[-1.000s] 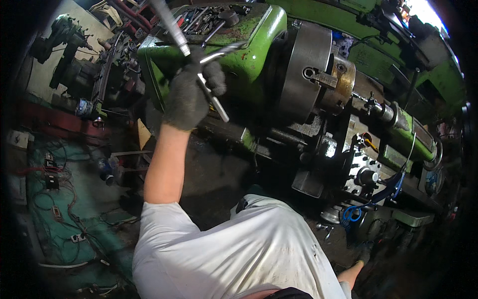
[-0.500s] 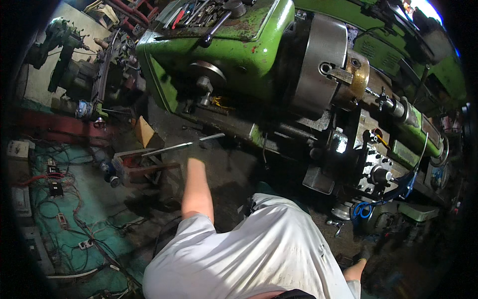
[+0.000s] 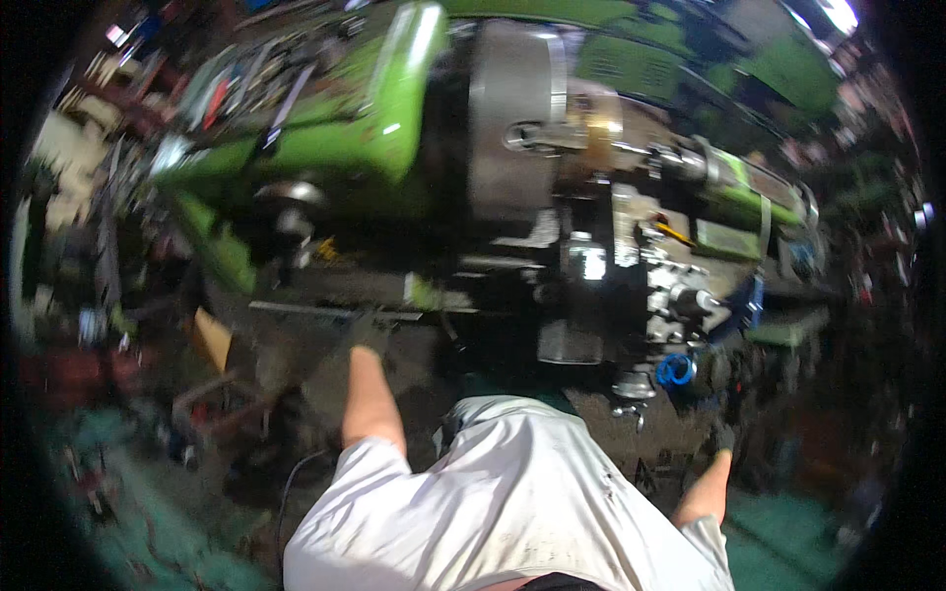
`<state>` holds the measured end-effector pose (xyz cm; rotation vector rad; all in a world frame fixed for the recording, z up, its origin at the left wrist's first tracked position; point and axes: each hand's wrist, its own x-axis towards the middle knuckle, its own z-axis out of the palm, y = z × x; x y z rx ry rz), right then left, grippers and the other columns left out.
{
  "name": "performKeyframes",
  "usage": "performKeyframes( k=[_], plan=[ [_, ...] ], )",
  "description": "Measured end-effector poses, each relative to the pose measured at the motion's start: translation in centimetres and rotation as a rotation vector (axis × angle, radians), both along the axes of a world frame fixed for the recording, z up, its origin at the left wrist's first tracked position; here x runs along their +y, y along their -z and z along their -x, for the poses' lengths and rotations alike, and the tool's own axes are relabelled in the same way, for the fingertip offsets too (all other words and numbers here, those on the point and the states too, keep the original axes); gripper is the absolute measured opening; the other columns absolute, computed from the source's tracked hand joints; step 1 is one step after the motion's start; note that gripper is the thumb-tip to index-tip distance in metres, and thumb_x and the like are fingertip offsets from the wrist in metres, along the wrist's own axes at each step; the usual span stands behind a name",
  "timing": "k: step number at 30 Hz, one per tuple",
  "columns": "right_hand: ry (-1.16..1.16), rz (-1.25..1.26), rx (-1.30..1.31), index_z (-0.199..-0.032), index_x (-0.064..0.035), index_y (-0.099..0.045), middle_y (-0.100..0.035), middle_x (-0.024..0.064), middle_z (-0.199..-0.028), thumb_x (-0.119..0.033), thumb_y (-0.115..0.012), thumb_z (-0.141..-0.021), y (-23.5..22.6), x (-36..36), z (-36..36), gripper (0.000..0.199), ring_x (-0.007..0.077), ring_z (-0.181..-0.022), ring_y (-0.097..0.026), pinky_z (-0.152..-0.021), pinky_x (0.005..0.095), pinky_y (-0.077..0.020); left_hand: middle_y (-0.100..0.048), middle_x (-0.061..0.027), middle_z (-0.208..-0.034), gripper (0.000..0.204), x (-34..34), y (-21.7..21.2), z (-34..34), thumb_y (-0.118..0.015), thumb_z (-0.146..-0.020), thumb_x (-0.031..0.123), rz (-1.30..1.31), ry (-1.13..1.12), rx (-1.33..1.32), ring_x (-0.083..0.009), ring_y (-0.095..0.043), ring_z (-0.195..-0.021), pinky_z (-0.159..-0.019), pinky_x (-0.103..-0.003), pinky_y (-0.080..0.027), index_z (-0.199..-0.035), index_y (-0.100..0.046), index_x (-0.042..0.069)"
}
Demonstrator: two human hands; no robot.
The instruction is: The person operates a green metal lathe in a workshop, using a wrench to tighten the chuck and a caliper to measure the rotating workpiece. They adjust the tool post and machine the metal part while monitoring the process.
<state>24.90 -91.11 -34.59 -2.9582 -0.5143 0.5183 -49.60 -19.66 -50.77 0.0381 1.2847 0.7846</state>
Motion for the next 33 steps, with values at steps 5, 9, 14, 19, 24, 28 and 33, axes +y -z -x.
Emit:
performKeyframes(
  k=[5,9,14,19,24,28,33],
  plan=[
    [0.349,-0.075,0.099,-0.112,0.0036,-0.072,-0.071,0.0273,-0.11,-0.051,-0.07,-0.086,2.0,-4.3,5.2,0.061,0.0388,-0.102,-0.065,-0.093,0.0465,-0.049,-0.067,-0.0081,-0.134,0.04,4.6,7.9,5.2,-0.05,-0.105,0.034,-0.853,1.321,1.794,-0.029,-0.06,-0.124,-0.1,-0.043,-0.048,-0.134,-0.065,0.011],
    [0.344,0.001,0.02,-0.127,-0.0034,-0.07,-0.068,0.0253,-0.127,-0.062,-0.068,-0.085,0.5,-2.4,5.1,0.072,0.0429,-0.12,-0.064,-0.101,0.0491,-0.0489,-0.061,-0.0164,-0.141,0.041,2.0,-5.0,-3.7,-0.053,-0.105,0.034,-0.003,0.647,1.742,-0.0346,-0.058,-0.127,-0.103,-0.046,-0.047,-0.133,-0.063,0.006],
    [0.298,-0.285,-0.28,-0.12,-0.0008,-0.068,-0.071,0.025,-0.117,-0.045,-0.068,-0.093,-4.5,5.3,-4.1,0.052,0.0423,-0.108,-0.067,-0.096,0.0494,-0.0499,-0.064,-0.0191,-0.125,0.036,3.2,-19.3,-16.7,-0.063,-0.101,0.026,-0.902,-0.061,1.507,-0.035,-0.059,-0.117,-0.101,-0.045,-0.047,-0.125,-0.059,-0.001],
    [0.13,-0.394,-0.358,-0.135,0.0016,-0.059,-0.061,0.0271,-0.133,-0.043,-0.062,-0.099,-18.2,27.9,-14.9,0.057,0.0417,-0.127,-0.057,-0.108,0.0462,-0.0439,-0.06,-0.0155,-0.117,0.032,6.4,-37.2,-27.8,-0.066,-0.098,0.018,-1.417,-0.185,1.26,-0.0308,-0.056,-0.112,-0.102,-0.044,-0.044,-0.122,-0.055,-0.001],
    [0.099,-0.463,-0.86,-0.131,0.0021,-0.061,-0.055,0.0329,-0.139,-0.046,-0.068,-0.093,-21.6,39.9,-28.8,0.062,0.0459,-0.13,-0.052,-0.109,0.0498,-0.0424,-0.055,-0.0189,-0.134,0.058,8.9,-47.9,-37.8,-0.074,-0.09,0.033,-1.499,0.336,1.398,-0.0355,-0.057,-0.121,-0.104,-0.047,-0.046,-0.136,-0.051,0.006],
    [0.122,-0.283,-0.888,-0.132,0.0026,-0.06,-0.056,0.0338,-0.138,-0.053,-0.066,-0.091,-22.0,44.8,-34.0,0.07,0.0461,-0.131,-0.052,-0.109,0.05,-0.0433,-0.046,-0.0254,-0.15,0.092,8.7,-51.5,-43.0,-0.075,-0.081,0.057,-1.165,0.757,1.713,-0.0415,-0.052,-0.134,-0.111,-0.049,-0.044,-0.153,-0.043,0.01],
    [0.078,-0.372,-0.651,-0.124,-0.0045,-0.063,-0.065,0.0299,-0.124,-0.058,-0.063,-0.093,-20.2,45.7,-38.4,0.062,0.0482,-0.113,-0.061,-0.095,0.0555,-0.0487,-0.05,-0.0306,-0.143,0.104,11.0,-50.1,-43.5,-0.073,-0.076,0.067,-1.0,0.836,1.861,-0.0466,-0.056,-0.127,-0.104,-0.054,-0.048,-0.157,-0.038,0.012]
  ],
)
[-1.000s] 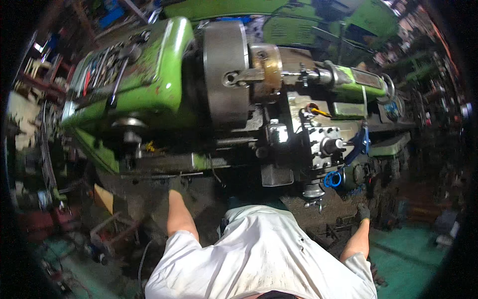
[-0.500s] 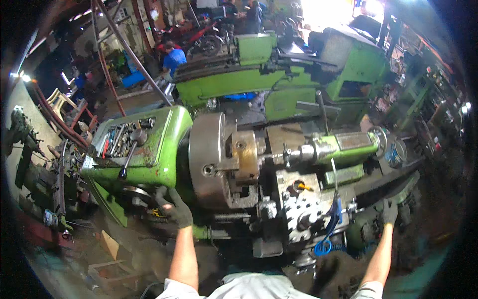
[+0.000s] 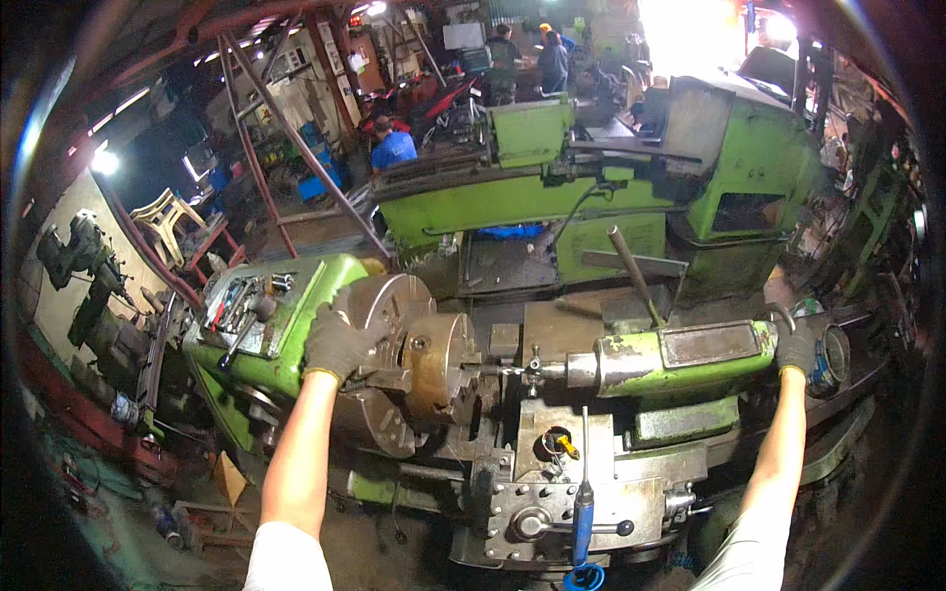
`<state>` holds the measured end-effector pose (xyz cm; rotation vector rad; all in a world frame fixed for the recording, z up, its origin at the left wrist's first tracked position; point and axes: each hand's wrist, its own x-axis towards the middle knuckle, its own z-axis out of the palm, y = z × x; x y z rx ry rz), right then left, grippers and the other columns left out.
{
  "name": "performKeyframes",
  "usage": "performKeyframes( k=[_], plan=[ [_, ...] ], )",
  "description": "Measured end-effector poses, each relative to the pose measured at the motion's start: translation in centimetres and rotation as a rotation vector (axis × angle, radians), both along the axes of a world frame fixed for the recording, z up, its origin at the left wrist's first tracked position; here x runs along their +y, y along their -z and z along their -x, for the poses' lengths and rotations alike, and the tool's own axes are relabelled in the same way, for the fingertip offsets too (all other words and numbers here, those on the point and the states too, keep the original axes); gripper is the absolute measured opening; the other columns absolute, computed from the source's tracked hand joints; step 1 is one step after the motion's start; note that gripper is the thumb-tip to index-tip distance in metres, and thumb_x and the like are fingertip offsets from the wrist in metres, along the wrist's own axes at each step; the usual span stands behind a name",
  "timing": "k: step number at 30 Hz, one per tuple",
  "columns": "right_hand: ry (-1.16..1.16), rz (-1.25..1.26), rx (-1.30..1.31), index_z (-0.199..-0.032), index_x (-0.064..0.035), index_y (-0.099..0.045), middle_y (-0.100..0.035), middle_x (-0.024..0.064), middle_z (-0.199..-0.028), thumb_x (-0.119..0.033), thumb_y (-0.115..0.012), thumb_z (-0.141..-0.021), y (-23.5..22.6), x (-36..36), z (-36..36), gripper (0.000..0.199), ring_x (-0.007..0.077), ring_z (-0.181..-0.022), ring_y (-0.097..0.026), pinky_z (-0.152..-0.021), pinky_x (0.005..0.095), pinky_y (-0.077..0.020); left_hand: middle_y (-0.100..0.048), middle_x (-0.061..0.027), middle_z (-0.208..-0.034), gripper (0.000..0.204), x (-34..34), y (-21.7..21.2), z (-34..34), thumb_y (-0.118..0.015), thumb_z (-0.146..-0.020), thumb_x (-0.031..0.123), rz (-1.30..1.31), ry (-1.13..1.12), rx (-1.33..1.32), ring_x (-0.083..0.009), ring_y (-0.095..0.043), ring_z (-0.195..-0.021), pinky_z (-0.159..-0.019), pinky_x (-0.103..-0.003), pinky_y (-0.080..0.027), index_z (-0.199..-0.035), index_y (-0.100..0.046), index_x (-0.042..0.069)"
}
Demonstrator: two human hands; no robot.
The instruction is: The person operates a green metal lathe in a workshop, using a wrench to tighten the chuck and a caliper to measure the rotating workpiece. They adjust the tool post and machine the metal part while monitoring the process.
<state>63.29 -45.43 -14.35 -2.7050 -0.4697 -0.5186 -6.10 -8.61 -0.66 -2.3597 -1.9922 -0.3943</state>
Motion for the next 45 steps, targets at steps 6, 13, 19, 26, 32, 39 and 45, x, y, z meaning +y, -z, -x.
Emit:
performKeyframes(
  k=[6,13,19,26,32,39,45],
  plan=[
    [-0.034,0.127,-0.046,-0.124,-0.0052,-0.063,-0.067,0.0286,-0.118,-0.058,-0.055,-0.099,2.4,0.8,-1.0,0.059,0.0486,-0.108,-0.064,-0.089,0.055,-0.0504,-0.06,-0.0337,-0.133,0.111,2.8,2.6,1.8,-0.076,-0.065,0.069,-0.032,0.004,-0.19,-0.0432,-0.062,-0.124,-0.103,-0.048,-0.05,-0.151,-0.045,0.005],
    [0.016,0.132,-0.035,-0.136,-0.01,-0.06,-0.066,0.0233,-0.13,-0.046,-0.051,-0.102,3.7,-0.5,-4.0,0.05,0.0438,-0.119,-0.062,-0.097,0.0506,-0.0482,-0.059,-0.0225,-0.14,0.098,1.5,1.5,0.7,-0.085,-0.07,0.053,0.017,0.039,-0.29,-0.0329,-0.058,-0.127,-0.107,-0.041,-0.045,-0.143,-0.05,-0.001],
    [-0.15,0.097,-0.209,-0.138,-0.0124,-0.059,-0.062,0.0203,-0.137,-0.047,-0.05,-0.103,5.6,-0.8,-5.9,0.05,0.0418,-0.121,-0.062,-0.097,0.0481,-0.0486,-0.059,-0.0263,-0.139,0.104,2.7,2.3,2.1,-0.081,-0.069,0.063,-0.031,0.083,-0.239,-0.0394,-0.06,-0.127,-0.105,-0.045,-0.048,-0.146,-0.048,0.001],
    [0.013,0.131,-0.141,-0.121,-0.013,-0.066,-0.07,0.027,-0.111,-0.051,-0.049,-0.102,6.5,-2.1,-9.7,0.046,0.0472,-0.106,-0.065,-0.084,0.0535,-0.0498,-0.06,-0.0264,-0.137,0.101,2.3,2.0,1.7,-0.08,-0.071,0.061,-0.027,0.075,-0.228,-0.041,-0.06,-0.126,-0.105,-0.046,-0.048,-0.145,-0.047,0.001],
    [0.019,0.187,-0.012,-0.131,-0.0099,-0.067,-0.066,0.0277,-0.125,-0.062,-0.049,-0.099,4.7,-3.0,-10.3,0.064,0.0472,-0.115,-0.063,-0.096,0.0515,-0.0481,-0.054,-0.0296,-0.147,0.112,3.4,2.6,2.1,-0.076,-0.072,0.067,0.007,0.058,-0.177,-0.0415,-0.054,-0.135,-0.11,-0.044,-0.045,-0.154,-0.04,-0.001],
    [0.081,0.063,0.24,-0.143,-0.0046,-0.057,-0.06,0.0283,-0.139,-0.065,-0.05,-0.097,4.6,-3.7,-14.7,0.077,0.046,-0.131,-0.055,-0.106,0.0478,-0.0437,-0.055,-0.0307,-0.145,0.113,12.9,3.0,1.0,-0.075,-0.071,0.066,0.276,0.051,-0.189,-0.0354,-0.056,-0.136,-0.108,-0.039,-0.046,-0.151,-0.043,-0.006],
    [-0.116,-0.125,-0.165,-0.132,0.0052,-0.061,-0.063,0.0293,-0.133,-0.052,-0.046,-0.105,2.6,-4.9,-2.3,0.065,0.0449,-0.121,-0.059,-0.105,0.0487,-0.0437,-0.064,-0.0281,-0.133,0.106,9.9,2.4,0.6,-0.079,-0.069,0.059,0.223,0.081,-0.271,-0.0371,-0.066,-0.121,-0.101,-0.041,-0.051,-0.149,-0.042,0.0]
  ],
)
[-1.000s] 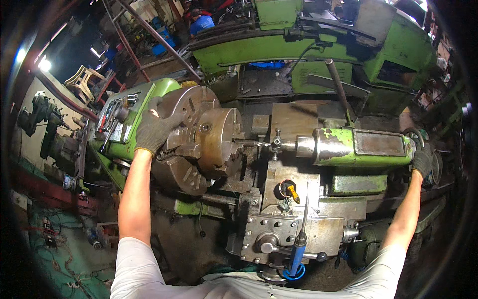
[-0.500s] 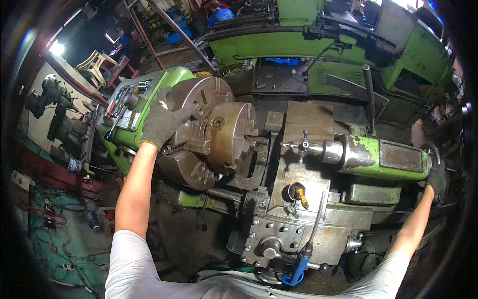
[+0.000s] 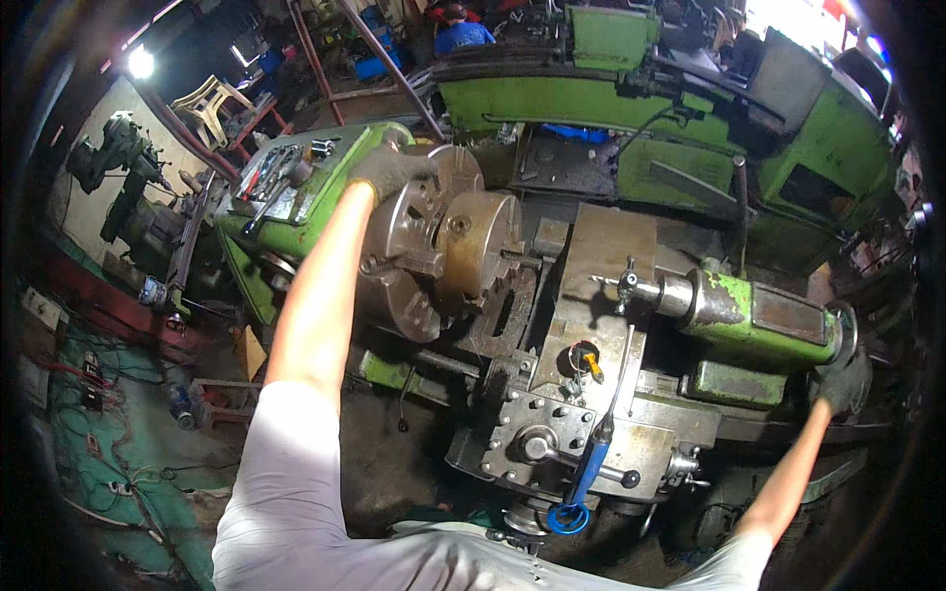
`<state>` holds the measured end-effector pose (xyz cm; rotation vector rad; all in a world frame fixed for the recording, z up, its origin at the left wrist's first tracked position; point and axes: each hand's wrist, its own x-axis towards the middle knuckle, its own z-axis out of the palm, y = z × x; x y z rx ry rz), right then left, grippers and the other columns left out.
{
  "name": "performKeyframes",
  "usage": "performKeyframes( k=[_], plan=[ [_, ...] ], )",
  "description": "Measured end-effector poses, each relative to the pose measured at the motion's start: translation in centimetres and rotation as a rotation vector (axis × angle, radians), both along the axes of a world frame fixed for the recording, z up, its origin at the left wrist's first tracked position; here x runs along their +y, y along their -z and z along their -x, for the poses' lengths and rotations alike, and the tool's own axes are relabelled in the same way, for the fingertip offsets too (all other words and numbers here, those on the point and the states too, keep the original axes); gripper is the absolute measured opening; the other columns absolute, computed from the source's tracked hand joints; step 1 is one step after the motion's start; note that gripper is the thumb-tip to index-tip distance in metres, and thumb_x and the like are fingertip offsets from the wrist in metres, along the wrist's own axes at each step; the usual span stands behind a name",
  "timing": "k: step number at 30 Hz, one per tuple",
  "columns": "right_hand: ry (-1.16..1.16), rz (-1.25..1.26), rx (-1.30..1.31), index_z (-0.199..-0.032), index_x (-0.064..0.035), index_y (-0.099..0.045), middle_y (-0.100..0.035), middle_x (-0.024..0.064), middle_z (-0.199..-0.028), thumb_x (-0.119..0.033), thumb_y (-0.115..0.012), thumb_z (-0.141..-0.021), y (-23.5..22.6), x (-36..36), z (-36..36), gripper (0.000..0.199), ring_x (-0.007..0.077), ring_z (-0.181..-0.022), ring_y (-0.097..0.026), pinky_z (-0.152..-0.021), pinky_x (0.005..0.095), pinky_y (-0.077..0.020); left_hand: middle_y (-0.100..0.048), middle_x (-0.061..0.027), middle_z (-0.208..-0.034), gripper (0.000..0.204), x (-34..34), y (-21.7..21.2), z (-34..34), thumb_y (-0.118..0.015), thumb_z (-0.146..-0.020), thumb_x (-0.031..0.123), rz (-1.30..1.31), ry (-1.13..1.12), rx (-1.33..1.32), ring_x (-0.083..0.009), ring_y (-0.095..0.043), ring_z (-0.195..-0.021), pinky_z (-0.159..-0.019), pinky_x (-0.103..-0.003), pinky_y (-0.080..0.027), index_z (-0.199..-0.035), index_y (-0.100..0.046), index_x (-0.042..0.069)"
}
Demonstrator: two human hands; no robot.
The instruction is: The person operates a green metal lathe in a workshop, using a wrench to tighten the chuck and a caliper to measure the rotating workpiece. They adjust the tool post and machine the metal part while monitoring the process.
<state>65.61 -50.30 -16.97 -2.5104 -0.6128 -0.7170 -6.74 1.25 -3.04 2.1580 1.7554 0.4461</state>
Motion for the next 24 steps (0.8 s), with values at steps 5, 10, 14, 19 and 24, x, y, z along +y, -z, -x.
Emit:
performKeyframes(
  k=[5,10,14,19,24],
  plan=[
    [0.05,-0.144,-0.118,-0.131,0.0055,-0.062,-0.06,0.0268,-0.136,-0.041,-0.055,-0.106,4.6,-10.9,10.6,0.053,0.0413,-0.126,-0.056,-0.106,0.0468,-0.0432,-0.066,-0.0298,-0.128,0.121,-6.5,-1.0,-1.2,-0.079,-0.064,0.069,-0.075,-0.167,0.072,-0.0418,-0.066,-0.118,-0.1,-0.046,-0.053,-0.155,-0.033,0.004],
    [0.137,-0.2,0.244,-0.126,0.0062,-0.063,-0.064,0.0266,-0.127,-0.038,-0.058,-0.105,12.6,-18.4,22.7,0.05,0.0422,-0.119,-0.059,-0.105,0.0458,-0.0448,-0.052,-0.0329,-0.144,0.124,-13.2,2.9,2.9,-0.083,-0.065,0.06,-0.272,-0.263,-0.007,-0.0472,-0.054,-0.13,-0.11,-0.051,-0.045,-0.161,-0.023,0.008],
    [0.252,0.002,0.41,-0.129,0.0063,-0.061,-0.062,0.0275,-0.132,-0.031,-0.06,-0.103,17.2,-21.3,31.0,0.046,0.041,-0.122,-0.058,-0.108,0.0458,-0.0425,-0.032,-0.0322,-0.157,0.131,-17.2,9.4,6.4,-0.092,-0.066,0.043,-0.443,-0.153,-0.363,-0.0456,-0.034,-0.146,-0.121,-0.052,-0.031,-0.164,-0.011,0.006],
    [-0.155,0.027,0.088,-0.133,0.0035,-0.061,-0.062,0.0223,-0.139,-0.023,-0.065,-0.096,23.9,-27.3,37.4,0.045,0.0377,-0.127,-0.058,-0.11,0.046,-0.043,-0.035,-0.0291,-0.153,0.123,-19.2,6.6,7.5,-0.092,-0.07,0.037,-0.336,-0.04,-0.497,-0.041,-0.031,-0.148,-0.12,-0.053,-0.032,-0.16,-0.017,0.001],
    [0.369,0.651,0.678,-0.13,0.0042,-0.065,-0.063,0.0249,-0.138,-0.061,-0.054,-0.098,22.3,-30.5,47.4,0.074,0.0379,-0.132,-0.056,-0.107,0.0448,-0.0469,-0.034,-0.022,-0.16,0.107,-13.6,7.5,6.4,-0.081,-0.083,0.039,-0.359,0.342,-0.942,-0.0329,-0.039,-0.146,-0.122,-0.05,-0.032,-0.16,-0.018,0.002]
  ],
)
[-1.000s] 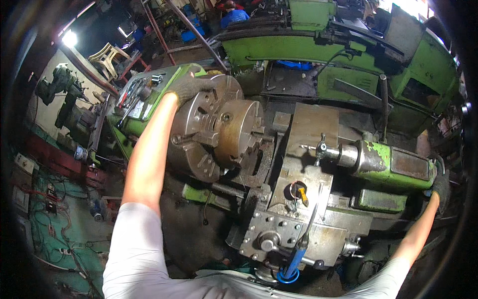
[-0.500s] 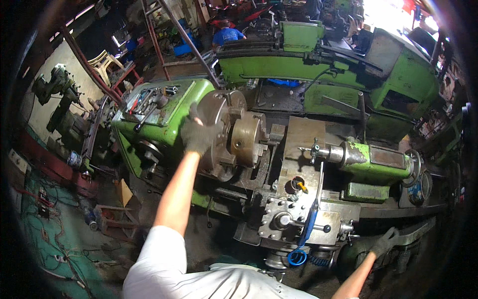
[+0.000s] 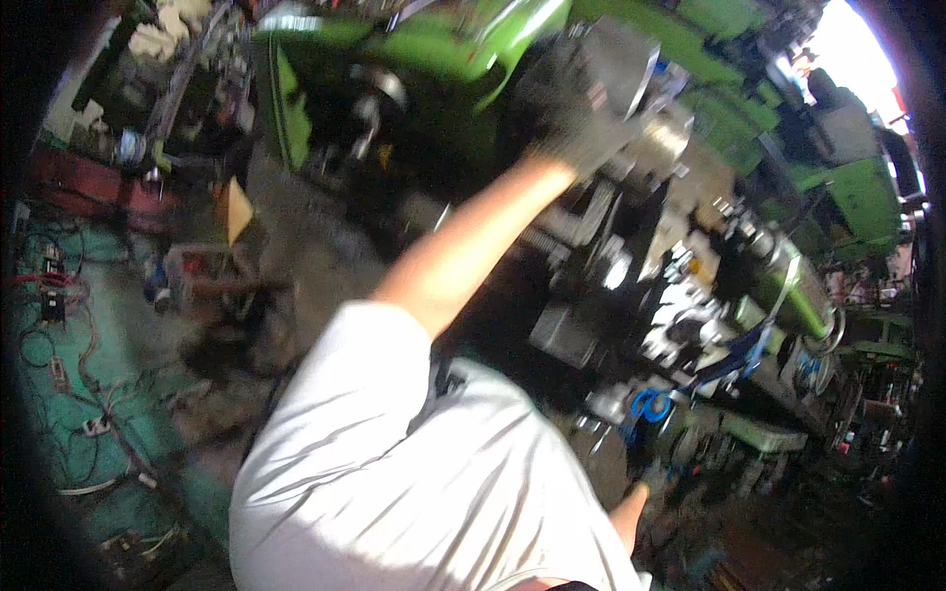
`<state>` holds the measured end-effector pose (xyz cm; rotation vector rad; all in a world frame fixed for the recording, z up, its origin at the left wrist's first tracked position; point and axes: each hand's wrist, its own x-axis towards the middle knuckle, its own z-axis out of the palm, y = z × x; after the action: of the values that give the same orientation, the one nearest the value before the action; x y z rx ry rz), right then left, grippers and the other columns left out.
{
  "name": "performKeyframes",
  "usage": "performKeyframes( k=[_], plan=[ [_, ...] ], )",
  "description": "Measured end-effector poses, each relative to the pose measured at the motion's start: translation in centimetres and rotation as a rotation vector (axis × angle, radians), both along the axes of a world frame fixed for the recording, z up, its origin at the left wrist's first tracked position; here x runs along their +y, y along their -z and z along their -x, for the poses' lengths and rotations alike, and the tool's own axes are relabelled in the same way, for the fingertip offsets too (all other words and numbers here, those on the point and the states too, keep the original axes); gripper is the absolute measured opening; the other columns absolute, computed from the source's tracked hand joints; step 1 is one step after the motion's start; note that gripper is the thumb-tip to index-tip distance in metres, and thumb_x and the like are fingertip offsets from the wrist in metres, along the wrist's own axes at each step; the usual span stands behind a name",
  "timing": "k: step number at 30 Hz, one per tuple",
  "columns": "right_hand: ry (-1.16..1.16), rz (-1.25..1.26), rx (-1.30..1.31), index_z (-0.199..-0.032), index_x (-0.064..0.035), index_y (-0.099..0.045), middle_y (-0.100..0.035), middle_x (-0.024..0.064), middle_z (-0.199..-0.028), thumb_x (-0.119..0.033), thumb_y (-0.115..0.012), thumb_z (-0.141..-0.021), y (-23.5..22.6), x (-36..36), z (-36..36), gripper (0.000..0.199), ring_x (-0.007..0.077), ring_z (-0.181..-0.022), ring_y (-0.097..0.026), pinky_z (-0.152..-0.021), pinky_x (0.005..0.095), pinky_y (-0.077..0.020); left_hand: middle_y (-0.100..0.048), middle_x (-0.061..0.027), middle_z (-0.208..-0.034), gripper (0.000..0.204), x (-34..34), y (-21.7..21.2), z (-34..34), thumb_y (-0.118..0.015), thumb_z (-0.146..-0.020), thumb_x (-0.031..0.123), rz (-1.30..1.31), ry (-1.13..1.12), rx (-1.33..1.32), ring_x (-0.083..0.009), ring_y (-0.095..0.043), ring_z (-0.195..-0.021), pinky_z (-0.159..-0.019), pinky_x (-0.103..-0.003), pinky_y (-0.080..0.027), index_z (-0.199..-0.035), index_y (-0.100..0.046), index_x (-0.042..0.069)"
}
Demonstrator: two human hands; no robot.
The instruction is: The person operates a green metal lathe in a workshop, using a wrench to tighten the chuck and a caliper to measure the rotating workpiece. They adjust the tool post and machine the metal part while monitoring the process.
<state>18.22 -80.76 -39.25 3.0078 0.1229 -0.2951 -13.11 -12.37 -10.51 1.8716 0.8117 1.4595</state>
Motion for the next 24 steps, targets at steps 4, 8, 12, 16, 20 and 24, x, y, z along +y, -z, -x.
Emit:
performKeyframes(
  k=[4,8,12,16,20,24],
  plan=[
    [-0.206,0.135,0.235,-0.137,-0.0026,-0.06,-0.062,0.024,-0.139,-0.054,-0.062,-0.092,1.4,-4.7,3.9,0.068,0.0393,-0.128,-0.059,-0.103,0.0469,-0.0494,-0.015,-0.0345,-0.165,0.128,-0.1,0.3,1.8,-0.08,-0.075,0.061,-0.08,-0.379,0.406,-0.0494,-0.02,-0.152,-0.124,-0.06,-0.019,-0.164,-0.01,0.001],
    [-0.356,0.202,0.471,-0.145,-0.0094,-0.054,-0.062,0.0231,-0.139,-0.046,-0.07,-0.086,2.7,-8.9,7.3,0.071,0.0406,-0.123,-0.061,-0.099,0.049,-0.0518,-0.028,-0.036,-0.159,0.125,-1.1,2.6,3.4,-0.083,-0.074,0.053,-0.11,-0.512,0.436,-0.05,-0.027,-0.15,-0.125,-0.053,-0.023,-0.161,-0.014,-0.004],
    [-0.45,0.223,0.56,-0.148,-0.0131,-0.051,-0.061,0.0225,-0.138,-0.04,-0.075,-0.08,4.1,-8.9,12.8,0.077,0.0418,-0.121,-0.062,-0.098,0.0502,-0.053,-0.028,-0.0334,-0.16,0.122,-3.8,0.3,4.0,-0.083,-0.074,0.047,0.053,-0.323,0.377,-0.0449,-0.027,-0.151,-0.124,-0.052,-0.024,-0.161,-0.015,-0.004],
    [-0.538,0.271,0.529,-0.148,-0.0114,-0.051,-0.061,0.0233,-0.139,-0.038,-0.076,-0.079,3.8,-9.1,12.6,0.078,0.0425,-0.125,-0.059,-0.102,0.0497,-0.051,-0.028,-0.0316,-0.162,0.119,-1.8,1.6,2.5,-0.081,-0.075,0.049,-0.113,-0.811,0.755,-0.0446,-0.032,-0.149,-0.123,-0.052,-0.028,-0.163,-0.017,0.0],
    [-0.624,0.259,0.412,-0.147,-0.0094,-0.052,-0.061,0.0249,-0.138,-0.037,-0.077,-0.078,7.3,-13.8,12.3,0.078,0.0442,-0.126,-0.058,-0.105,0.0491,-0.049,-0.025,-0.0297,-0.164,0.119,-5.8,-3.5,6.1,-0.08,-0.076,0.048,0.401,-0.109,0.84,-0.0455,-0.023,-0.154,-0.127,-0.048,-0.021,-0.164,-0.013,0.003],
    [-0.717,0.298,0.466,-0.146,-0.0084,-0.053,-0.061,0.0256,-0.138,-0.036,-0.077,-0.077,8.5,-16.5,7.3,0.078,0.0452,-0.126,-0.057,-0.107,0.0488,-0.0477,-0.01,-0.0302,-0.169,0.144,-5.6,6.5,7.4,-0.089,-0.067,0.052,-0.454,-0.595,0.608,-0.0435,-0.009,-0.158,-0.128,-0.046,-0.015,-0.165,0.006,0.004]
  ],
)
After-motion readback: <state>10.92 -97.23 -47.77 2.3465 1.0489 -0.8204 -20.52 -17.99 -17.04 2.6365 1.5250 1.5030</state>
